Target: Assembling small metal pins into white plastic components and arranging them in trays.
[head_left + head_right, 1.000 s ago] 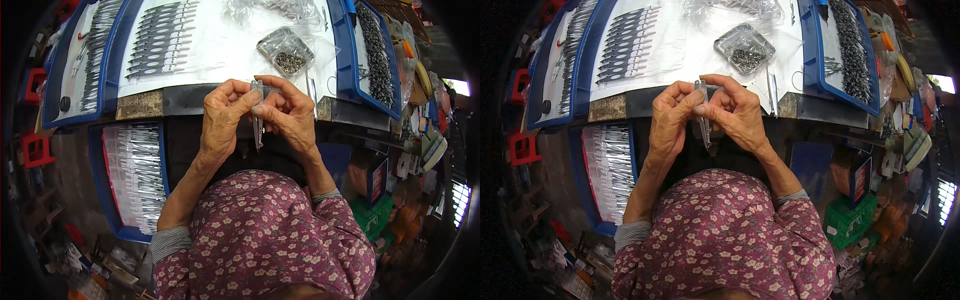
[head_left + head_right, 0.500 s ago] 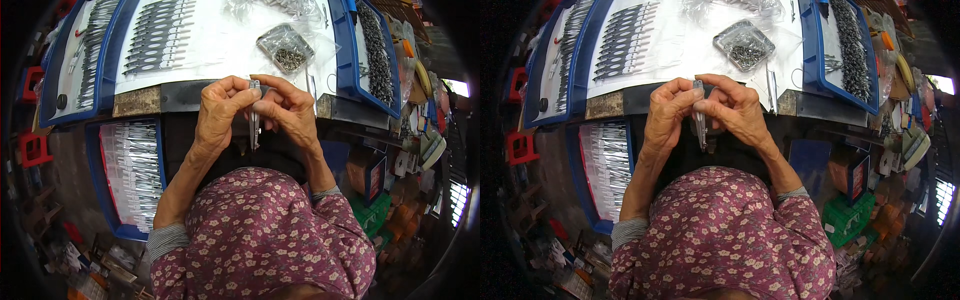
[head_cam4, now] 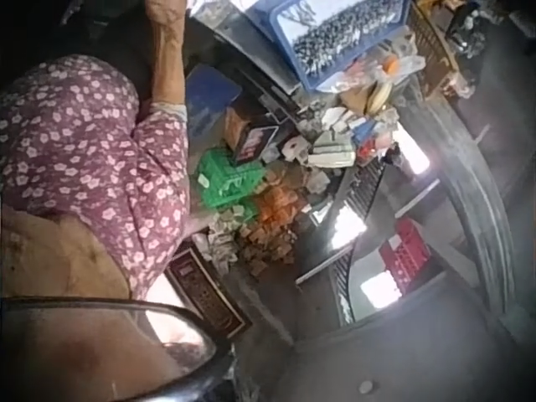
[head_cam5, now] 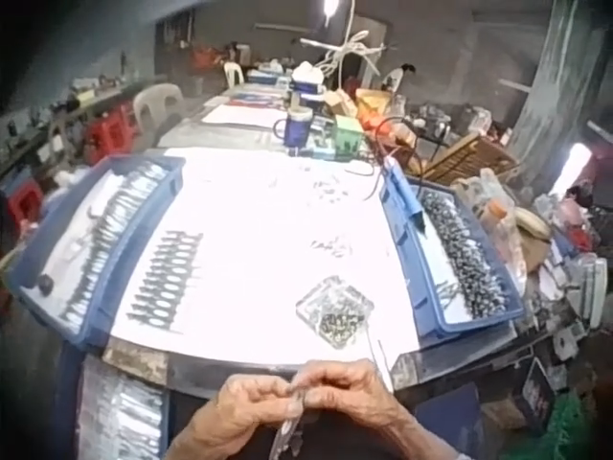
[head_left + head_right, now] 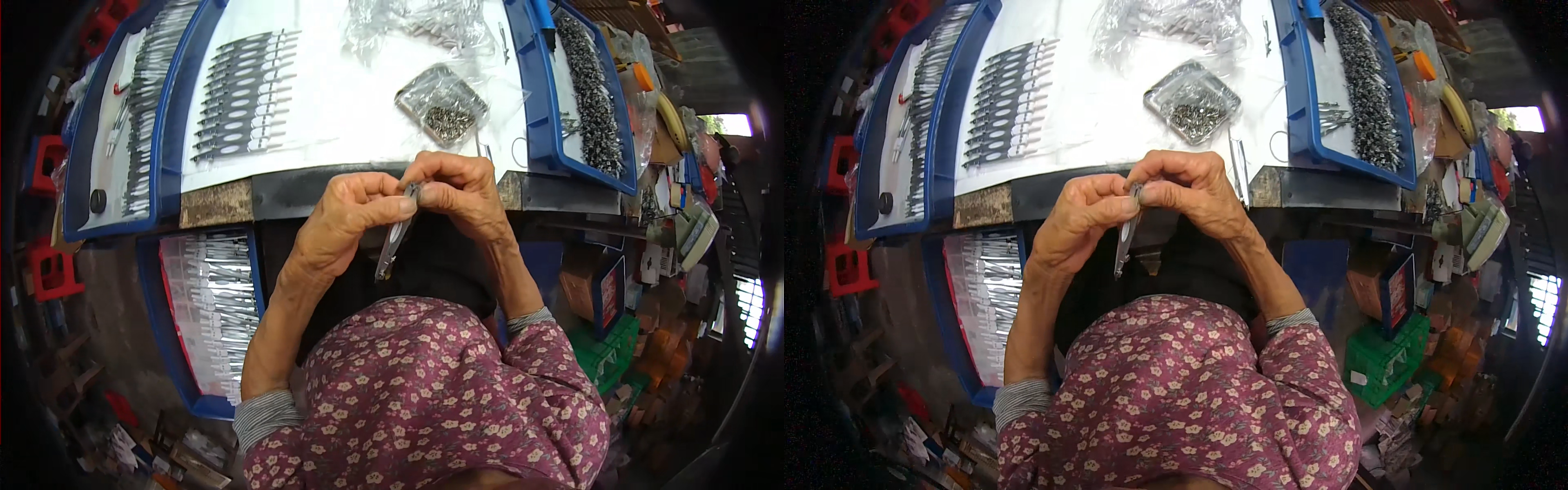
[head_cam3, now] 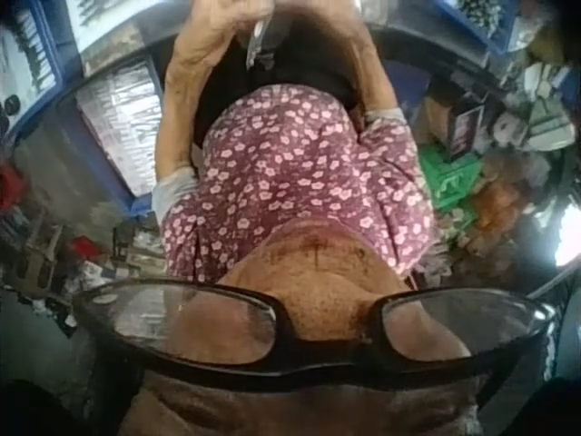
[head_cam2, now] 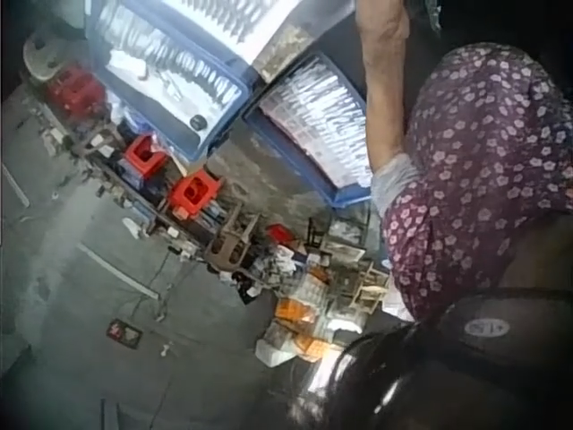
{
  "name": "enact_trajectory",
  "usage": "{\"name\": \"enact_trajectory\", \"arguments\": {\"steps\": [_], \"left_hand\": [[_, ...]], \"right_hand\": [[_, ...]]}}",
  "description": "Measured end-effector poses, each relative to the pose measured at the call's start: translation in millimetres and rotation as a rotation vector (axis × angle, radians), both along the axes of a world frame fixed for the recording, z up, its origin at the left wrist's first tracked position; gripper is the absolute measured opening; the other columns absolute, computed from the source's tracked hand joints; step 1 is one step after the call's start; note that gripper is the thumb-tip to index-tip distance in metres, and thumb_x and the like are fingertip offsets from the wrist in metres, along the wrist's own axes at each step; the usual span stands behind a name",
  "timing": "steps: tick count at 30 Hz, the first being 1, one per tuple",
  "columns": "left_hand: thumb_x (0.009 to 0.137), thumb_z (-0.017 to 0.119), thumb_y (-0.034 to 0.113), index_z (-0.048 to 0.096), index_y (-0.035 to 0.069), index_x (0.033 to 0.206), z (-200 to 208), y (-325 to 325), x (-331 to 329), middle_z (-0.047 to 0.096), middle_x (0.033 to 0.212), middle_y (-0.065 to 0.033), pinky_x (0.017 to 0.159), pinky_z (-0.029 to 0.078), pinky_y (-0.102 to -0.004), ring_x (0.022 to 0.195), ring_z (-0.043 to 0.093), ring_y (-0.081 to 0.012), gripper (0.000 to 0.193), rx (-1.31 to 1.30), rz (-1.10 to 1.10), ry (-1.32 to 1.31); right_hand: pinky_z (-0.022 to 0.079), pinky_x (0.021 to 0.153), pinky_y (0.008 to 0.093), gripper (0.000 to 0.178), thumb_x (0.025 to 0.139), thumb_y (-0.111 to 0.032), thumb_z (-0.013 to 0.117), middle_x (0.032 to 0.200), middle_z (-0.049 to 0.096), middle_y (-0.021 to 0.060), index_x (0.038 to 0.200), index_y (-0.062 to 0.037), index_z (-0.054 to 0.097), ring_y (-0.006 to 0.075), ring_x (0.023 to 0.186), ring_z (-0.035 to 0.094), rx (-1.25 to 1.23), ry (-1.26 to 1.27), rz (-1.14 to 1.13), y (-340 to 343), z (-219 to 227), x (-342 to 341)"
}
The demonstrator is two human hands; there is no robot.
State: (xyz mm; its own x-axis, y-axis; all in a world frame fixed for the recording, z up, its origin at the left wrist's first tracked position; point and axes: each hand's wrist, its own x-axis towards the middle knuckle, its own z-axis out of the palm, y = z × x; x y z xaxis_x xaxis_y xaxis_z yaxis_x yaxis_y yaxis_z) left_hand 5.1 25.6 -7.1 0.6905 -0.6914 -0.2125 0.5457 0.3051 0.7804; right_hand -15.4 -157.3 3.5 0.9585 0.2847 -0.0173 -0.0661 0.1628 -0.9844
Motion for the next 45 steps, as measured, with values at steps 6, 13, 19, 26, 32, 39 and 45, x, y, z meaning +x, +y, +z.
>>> {"name": "enact_trajectory", "arguments": {"steps": [6, 13, 19, 26, 32, 39, 45], "left_hand": [[0.083, 0.062, 0.014, 0.057, -0.002, 0.095, 16, -11, -7, 0.059, 0.076, -0.0012, 0.057, 0.041, -0.0166, 0.065, 0.051, -0.0035, 0.021, 0.177, 0.185, -0.142], [0.084, 0.059, 0.008, 0.055, -0.003, 0.093, 16, -24, -12, 0.057, 0.074, -0.0006, 0.059, 0.041, -0.0176, 0.065, 0.05, -0.004, 0.014, 0.323, 0.433, -0.384], [0.084, 0.057, 0.005, 0.055, -0.003, 0.09, 13, -19, -15, 0.058, 0.073, -0.0055, 0.059, 0.043, -0.022, 0.066, 0.053, -0.0088, 0.011, 0.399, 0.458, -0.564], [0.082, 0.058, 0.004, 0.053, -0.004, 0.089, 13, -15, -15, 0.06, 0.073, -0.0146, 0.058, 0.047, -0.0285, 0.066, 0.06, -0.0195, 0.012, 0.448, 0.474, -0.651], [0.082, 0.058, 0.005, 0.053, -0.004, 0.088, 5, -10, -14, 0.06, 0.073, -0.015, 0.057, 0.046, -0.0291, 0.065, 0.06, -0.0203, 0.012, 0.45, 0.506, -0.669], [0.082, 0.057, 0.005, 0.052, -0.004, 0.086, 8, -11, -13, 0.058, 0.07, -0.0136, 0.055, 0.045, -0.0297, 0.061, 0.058, -0.0192, 0.011, 0.446, 0.485, -0.701], [0.082, 0.056, 0.004, 0.052, -0.004, 0.085, 8, -6, -15, 0.058, 0.07, -0.013, 0.054, 0.044, -0.0291, 0.059, 0.056, -0.0181, 0.01, 0.466, 0.438, -0.687]], "right_hand": [[0.041, 0.062, 0.0169, 0.014, 0.081, -0.007, 0.061, 0.079, 0.059, 0.0016, 0.091, 0.0034, 0.061, 0.0055, 0.071, 0.053, -0.132, -0.077, -0.119, 4, 13, 1], [0.032, 0.047, 0.0149, 0.014, 0.081, -0.009, 0.062, 0.071, 0.057, -0.0014, 0.09, 0.0019, 0.062, 0.0021, 0.056, 0.045, -0.18, -0.085, -0.133, 1, 21, 16], [0.035, 0.043, 0.0225, 0.022, 0.085, -0.016, 0.054, 0.068, 0.057, 0.0066, 0.093, 0.0023, 0.063, 0.0085, 0.048, 0.045, -0.678, -0.582, -0.319, -23, 14, 114], [0.04, 0.041, 0.0325, 0.031, 0.08, -0.006, 0.045, 0.06, 0.056, 0.0098, 0.109, 0.0006, 0.054, 0.0176, 0.046, 0.048, -1.475, -0.526, -0.095, -41, -28, 191], [0.044, 0.044, 0.0365, 0.042, 0.076, -0.003, 0.049, 0.06, 0.056, 0.012, 0.118, -0.0026, 0.045, 0.0225, 0.048, 0.052, -1.404, -0.637, -0.258, -40, -26, 191], [0.047, 0.054, 0.0432, 0.028, 0.074, -0.003, 0.053, 0.089, 0.056, 0.0204, 0.102, -0.0055, 0.05, 0.0343, 0.07, 0.06, -1.71, -0.707, -0.316, -46, -28, 202], [0.048, 0.054, 0.042, 0.017, 0.074, -0.005, 0.054, 0.087, 0.054, 0.0208, 0.091, -0.0021, 0.052, 0.0334, 0.071, 0.059, -1.75, -0.784, -0.225, -39, -21, 197]]}}
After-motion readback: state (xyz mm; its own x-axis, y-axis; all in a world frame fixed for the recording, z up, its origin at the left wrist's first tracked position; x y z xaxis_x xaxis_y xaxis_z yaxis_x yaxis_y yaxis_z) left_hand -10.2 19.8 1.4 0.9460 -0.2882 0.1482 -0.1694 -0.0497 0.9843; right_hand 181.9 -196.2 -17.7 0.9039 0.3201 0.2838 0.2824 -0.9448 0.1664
